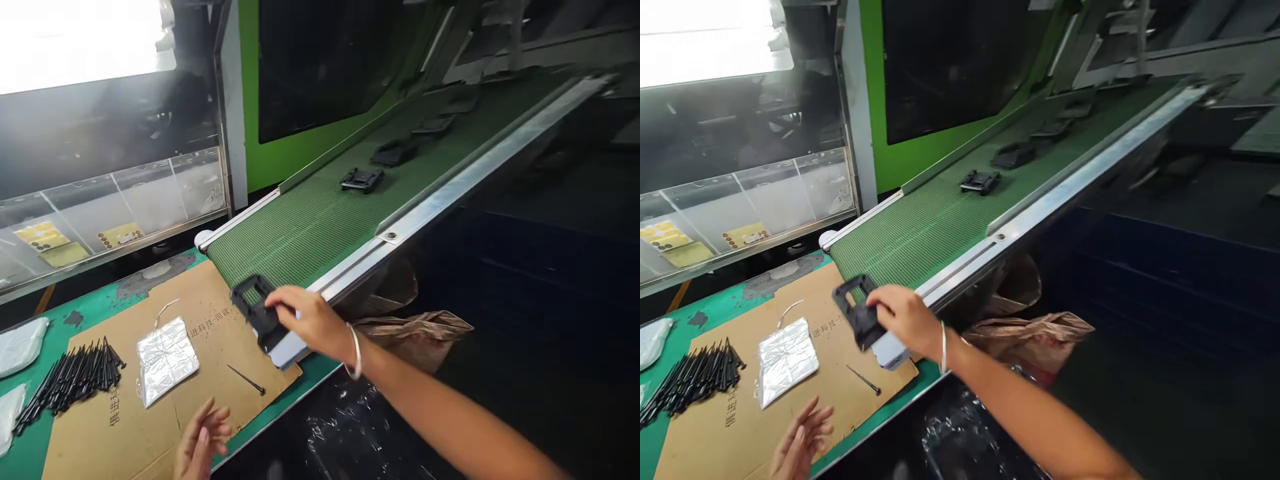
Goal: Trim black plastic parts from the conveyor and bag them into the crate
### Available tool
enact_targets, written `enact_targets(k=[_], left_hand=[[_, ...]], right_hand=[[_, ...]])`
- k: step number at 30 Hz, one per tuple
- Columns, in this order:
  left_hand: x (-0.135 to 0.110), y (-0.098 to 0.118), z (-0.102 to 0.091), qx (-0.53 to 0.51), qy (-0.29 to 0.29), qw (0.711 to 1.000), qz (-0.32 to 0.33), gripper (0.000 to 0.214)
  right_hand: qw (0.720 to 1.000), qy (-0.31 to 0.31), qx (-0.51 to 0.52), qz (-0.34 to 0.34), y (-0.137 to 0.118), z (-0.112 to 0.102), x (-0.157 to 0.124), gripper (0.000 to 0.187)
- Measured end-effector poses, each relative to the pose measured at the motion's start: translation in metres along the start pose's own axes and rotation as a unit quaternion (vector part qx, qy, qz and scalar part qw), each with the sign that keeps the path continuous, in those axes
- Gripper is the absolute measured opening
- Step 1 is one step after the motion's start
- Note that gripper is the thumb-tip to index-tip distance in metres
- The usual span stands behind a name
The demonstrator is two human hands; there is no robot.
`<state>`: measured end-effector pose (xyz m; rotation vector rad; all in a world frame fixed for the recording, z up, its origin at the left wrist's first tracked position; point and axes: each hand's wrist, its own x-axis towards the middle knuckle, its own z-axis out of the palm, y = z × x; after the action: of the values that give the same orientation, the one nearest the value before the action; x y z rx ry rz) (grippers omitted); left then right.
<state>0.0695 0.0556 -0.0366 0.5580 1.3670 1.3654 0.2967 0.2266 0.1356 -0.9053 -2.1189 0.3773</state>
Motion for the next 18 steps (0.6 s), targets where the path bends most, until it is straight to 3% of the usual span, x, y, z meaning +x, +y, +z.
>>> enact_targets(k=[2, 4, 7, 10, 14, 18], left_hand=[[-0.003, 0.023, 0.025, -0.124, -0.125, 0.984, 0.019, 0.056], [-0.009, 0.045, 0.043, -0.19, -0.166, 0.967, 0.014, 0.053], [-0.018, 0.066, 0.05, -0.2, -0.128, 0.971, -0.018, 0.048], [-0.024, 0.066, 0.041, -0.162, -0.064, 0.984, -0.028, 0.049], [-0.028, 0.054, 0.023, -0.088, -0.052, 0.995, -0.02, 0.043], [-0.031, 0.046, 0.012, -0.008, -0.072, 0.997, 0.005, 0.041]], right_hand=[[0.999, -0.033, 0.038, -0.016, -0.028, 0.029, -0.024, 0.021], [0.996, -0.065, 0.058, -0.016, -0.045, 0.058, -0.042, 0.022], [0.996, -0.066, 0.062, -0.016, -0.057, 0.094, -0.062, 0.024], [0.997, -0.02, 0.072, -0.008, -0.061, 0.117, -0.081, 0.033], [0.993, -0.025, 0.111, 0.04, -0.061, 0.128, -0.099, 0.043], [0.992, -0.031, 0.121, 0.025, -0.061, 0.13, -0.106, 0.042]])
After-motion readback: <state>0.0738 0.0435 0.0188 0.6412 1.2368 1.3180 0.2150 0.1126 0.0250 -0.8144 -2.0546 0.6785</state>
